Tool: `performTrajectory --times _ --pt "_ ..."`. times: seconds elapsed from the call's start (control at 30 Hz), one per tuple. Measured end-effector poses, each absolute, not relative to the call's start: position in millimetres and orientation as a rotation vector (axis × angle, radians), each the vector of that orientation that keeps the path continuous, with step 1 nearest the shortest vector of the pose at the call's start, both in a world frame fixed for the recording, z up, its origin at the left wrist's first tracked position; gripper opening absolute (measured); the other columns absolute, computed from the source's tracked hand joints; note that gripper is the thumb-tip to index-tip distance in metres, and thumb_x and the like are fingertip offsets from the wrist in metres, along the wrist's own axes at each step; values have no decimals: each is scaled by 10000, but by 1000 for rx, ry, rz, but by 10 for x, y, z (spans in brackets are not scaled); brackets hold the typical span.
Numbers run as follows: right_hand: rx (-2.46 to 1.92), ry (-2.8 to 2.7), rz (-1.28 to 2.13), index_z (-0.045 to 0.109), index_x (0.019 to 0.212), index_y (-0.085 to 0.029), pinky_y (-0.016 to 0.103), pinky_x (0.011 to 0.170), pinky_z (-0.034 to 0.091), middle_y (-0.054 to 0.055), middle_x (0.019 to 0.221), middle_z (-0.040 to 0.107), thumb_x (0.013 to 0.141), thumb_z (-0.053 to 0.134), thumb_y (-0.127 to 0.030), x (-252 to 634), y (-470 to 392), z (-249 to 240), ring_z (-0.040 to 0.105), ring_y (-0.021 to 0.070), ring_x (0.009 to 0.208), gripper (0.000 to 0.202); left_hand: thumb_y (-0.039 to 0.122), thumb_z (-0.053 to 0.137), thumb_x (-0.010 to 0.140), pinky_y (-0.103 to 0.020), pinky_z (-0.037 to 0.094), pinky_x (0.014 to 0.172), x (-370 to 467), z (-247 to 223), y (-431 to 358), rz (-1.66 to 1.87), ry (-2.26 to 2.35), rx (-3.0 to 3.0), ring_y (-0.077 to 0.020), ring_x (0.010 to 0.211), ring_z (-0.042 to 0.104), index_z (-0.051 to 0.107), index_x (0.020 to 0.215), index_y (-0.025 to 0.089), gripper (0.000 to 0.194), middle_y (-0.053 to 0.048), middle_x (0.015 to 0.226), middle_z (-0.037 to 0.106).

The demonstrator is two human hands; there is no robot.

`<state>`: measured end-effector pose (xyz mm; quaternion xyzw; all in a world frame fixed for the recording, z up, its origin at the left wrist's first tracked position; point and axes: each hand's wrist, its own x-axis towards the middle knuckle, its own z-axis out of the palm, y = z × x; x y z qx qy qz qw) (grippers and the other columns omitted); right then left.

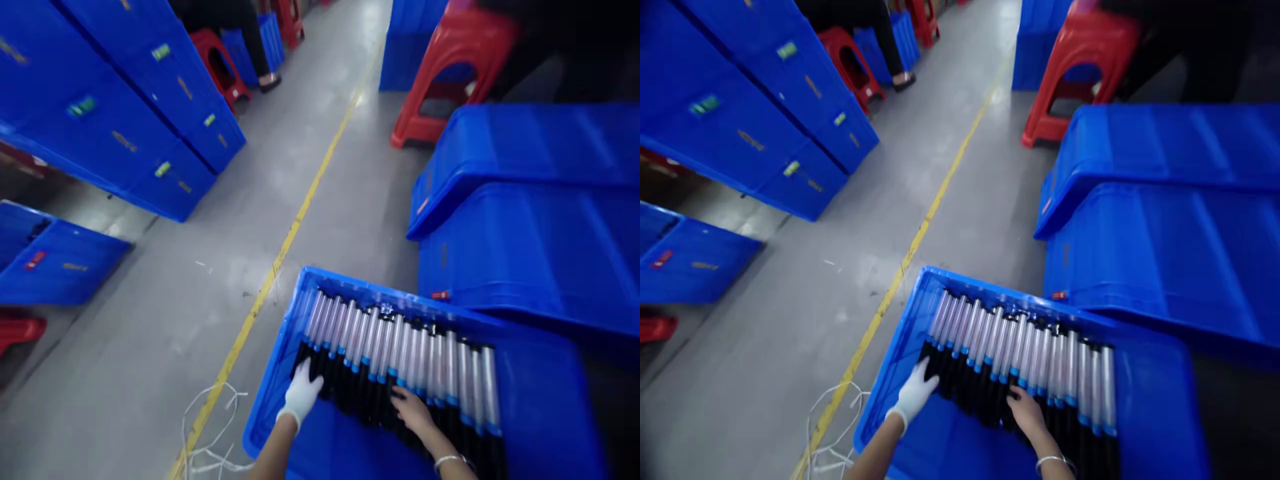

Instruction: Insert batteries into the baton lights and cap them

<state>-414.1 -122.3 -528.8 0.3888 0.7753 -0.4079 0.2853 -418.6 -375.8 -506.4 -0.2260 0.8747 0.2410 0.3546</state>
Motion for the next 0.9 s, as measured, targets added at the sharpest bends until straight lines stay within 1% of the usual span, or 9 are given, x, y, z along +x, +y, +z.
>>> performTrajectory --times 0.07,0.13,0.27,0.43,0.53,0.6,0.7,0.8,0.9 --pt "1033 2055 -1016 651 1087 -130 367 882 511 77 1019 663 852 668 -404 -4075 -1384 -5905 642 191 956 362 350 590 885 -485 323 1150 -4373 -5707 -3792 542 2295 -625 -278 1400 386 398 1447 149 627 -158 1536 365" --pt "1088 2093 -922 610 1248 -156 441 950 465 149 1172 607 807 669 -509 -4083 -1567 -6407 585 289 1123 569 412 639 836 -496 284 1154 -4537 -6221 -3756 462 2351 -654 -323 1416 332 304 1499 135 793 -189 1545 318" --pt "1272 2235 -724 404 1474 -214 612 964 363 256 1386 373 805 479 -741 -4043 -1848 -6895 398 454 1272 855 586 711 682 -528 247 1118 -4624 -6693 -3566 327 2471 -702 -469 1363 307 244 1523 76 1090 -290 1488 290" --pt "1151 2397 -765 438 1459 -195 633 1011 298 241 1400 365 817 537 -639 -3872 -1982 -6764 369 448 1272 786 568 674 713 -463 243 1132 -4544 -6631 -3623 332 2531 -587 -419 1354 334 256 1517 106 1017 -235 1456 352" --pt "989 2412 -932 461 1436 -138 518 1068 323 216 1370 451 867 501 -556 -4022 -2185 -6738 426 367 1267 706 504 678 737 -427 311 1108 -4600 -6641 -3738 417 2466 -529 -370 1333 409 268 1507 111 956 -224 1456 400" --pt "939 2376 -1023 425 1443 -48 444 1063 359 241 1333 496 871 501 -548 -4222 -2355 -6811 464 341 1249 764 487 681 754 -398 393 1048 -4662 -6703 -3763 495 2395 -496 -314 1245 516 325 1477 136 879 -196 1380 505" --pt "1041 2310 -1040 348 1441 82 508 1060 340 343 1356 437 836 516 -625 -4458 -2498 -6950 416 421 1287 945 494 703 757 -461 407 1044 -4707 -6803 -3739 579 2333 -471 -292 1208 540 443 1391 151 766 -169 1350 531" --pt "1075 2253 -1079 378 1448 27 556 1086 289 323 1406 408 770 601 -635 -4463 -2487 -7001 369 453 1327 974 465 718 765 -529 364 1085 -4700 -6832 -3762 706 2297 -467 -306 1271 483 492 1350 147 703 -159 1384 499" --pt "980 2161 -1224 428 1437 -33 508 1080 343 257 1359 503 729 655 -602 -4387 -2512 -6994 451 403 1290 936 404 730 774 -513 376 1096 -4734 -6807 -3864 957 2206 -441 -282 1271 497 517 1335 165 645 -136 1382 520"
